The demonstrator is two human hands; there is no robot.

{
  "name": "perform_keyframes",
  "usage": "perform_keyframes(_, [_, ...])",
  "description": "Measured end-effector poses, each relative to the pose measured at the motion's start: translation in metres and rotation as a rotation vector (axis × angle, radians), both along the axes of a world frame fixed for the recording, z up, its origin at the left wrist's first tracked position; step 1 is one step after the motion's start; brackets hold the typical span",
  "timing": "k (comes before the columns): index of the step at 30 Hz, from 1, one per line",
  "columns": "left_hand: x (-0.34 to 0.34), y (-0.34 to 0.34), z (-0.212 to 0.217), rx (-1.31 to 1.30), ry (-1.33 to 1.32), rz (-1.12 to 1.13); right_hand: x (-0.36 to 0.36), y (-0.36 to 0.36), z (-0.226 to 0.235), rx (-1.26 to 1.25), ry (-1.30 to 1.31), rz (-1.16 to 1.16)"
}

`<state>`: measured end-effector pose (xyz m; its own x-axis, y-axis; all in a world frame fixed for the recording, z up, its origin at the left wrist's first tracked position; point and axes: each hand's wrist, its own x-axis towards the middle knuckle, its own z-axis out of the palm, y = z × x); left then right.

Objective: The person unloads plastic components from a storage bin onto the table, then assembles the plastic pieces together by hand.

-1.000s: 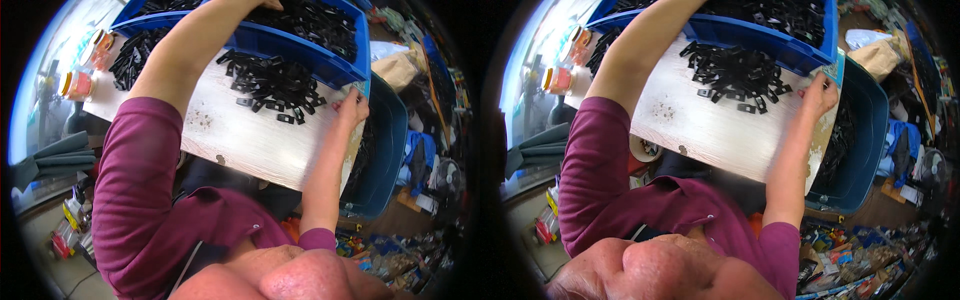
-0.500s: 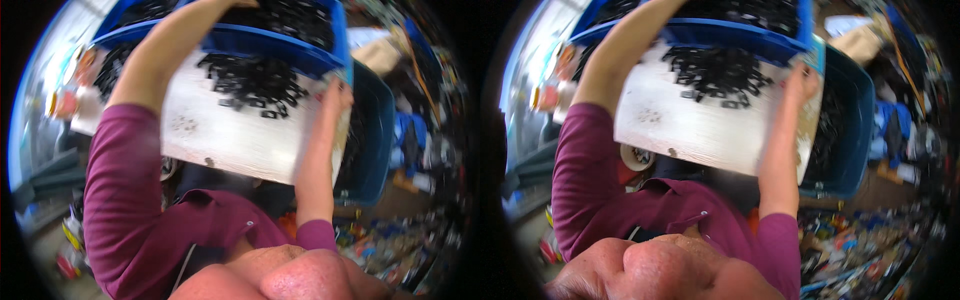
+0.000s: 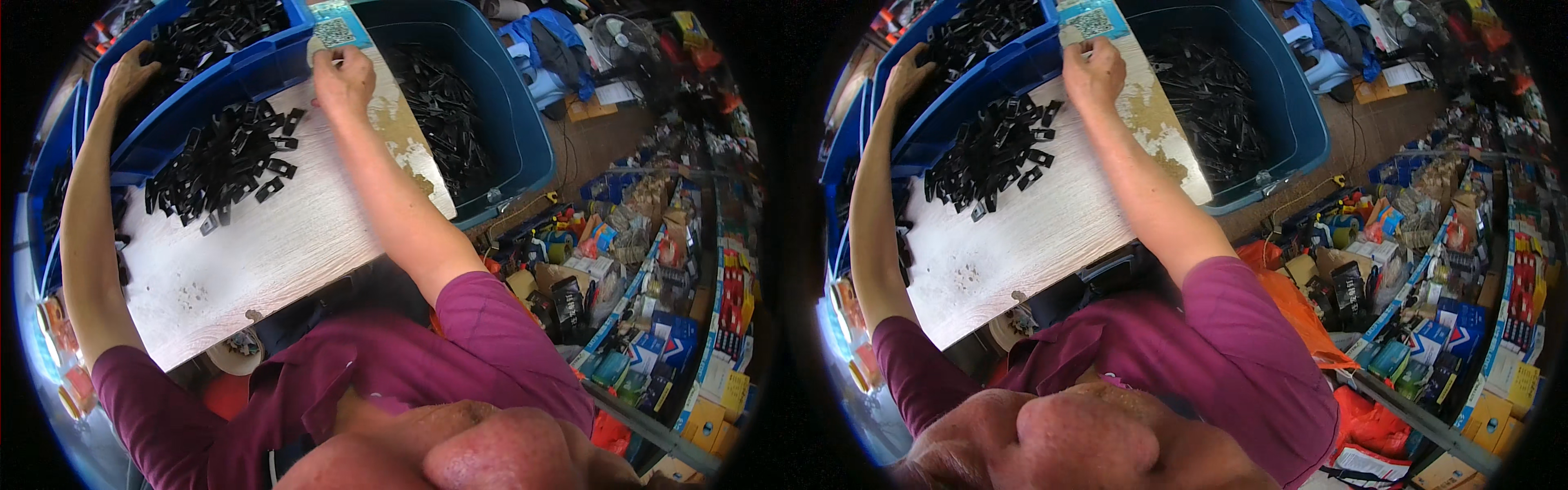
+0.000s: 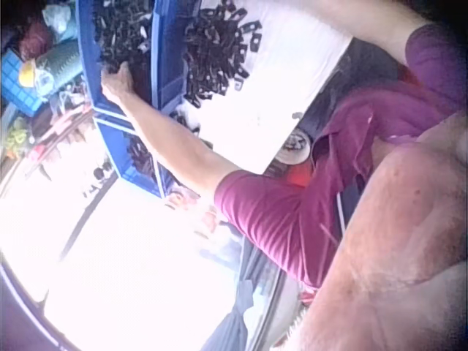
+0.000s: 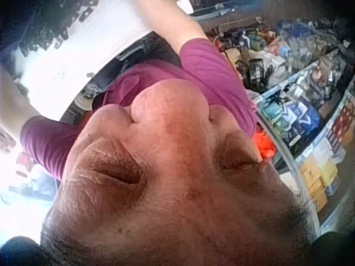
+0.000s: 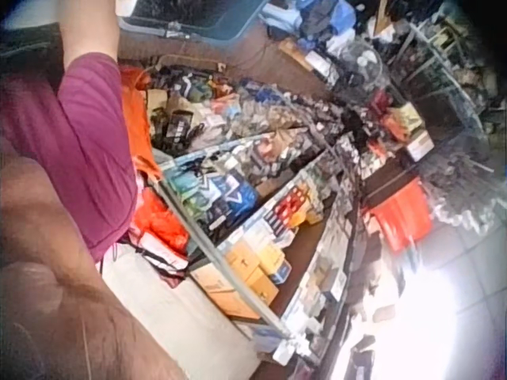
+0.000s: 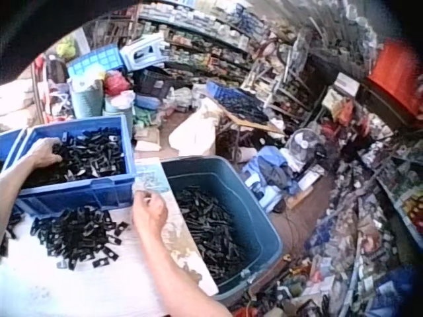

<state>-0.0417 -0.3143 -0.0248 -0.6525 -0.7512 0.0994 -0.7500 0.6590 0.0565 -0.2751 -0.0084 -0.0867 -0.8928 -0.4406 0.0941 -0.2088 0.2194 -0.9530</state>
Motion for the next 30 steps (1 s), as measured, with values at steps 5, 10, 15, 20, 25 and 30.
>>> perform_keyframes(5, [-0.002, 0.017, 0.022, 0.072, 0.093, 0.035, 0.004, 0.000, 0.008, 0.011, -0.042, 0.013])
perform_keyframes(10, [0.029, 0.009, 0.028, 0.063, 0.314, -0.151, 0.016, -0.004, 0.012, -0.053, 0.034, 0.042])
perform_keyframes(15, [0.004, 0.061, 0.056, -0.070, 0.539, -0.132, 0.004, 0.000, 0.002, -0.085, 0.001, 0.107])
perform_keyframes(20, [0.003, 0.133, 0.078, 0.094, 0.832, -0.050, -0.005, 0.002, 0.001, -0.114, -0.065, 0.141])
perform_keyframes(25, [0.012, 0.209, 0.077, -0.088, 0.819, -0.064, 0.001, 0.005, 0.007, -0.113, -0.130, 0.167])
perform_keyframes(30, [0.018, 0.247, 0.044, -0.403, 0.824, -0.374, 0.004, 0.006, 0.014, -0.106, -0.143, 0.183])
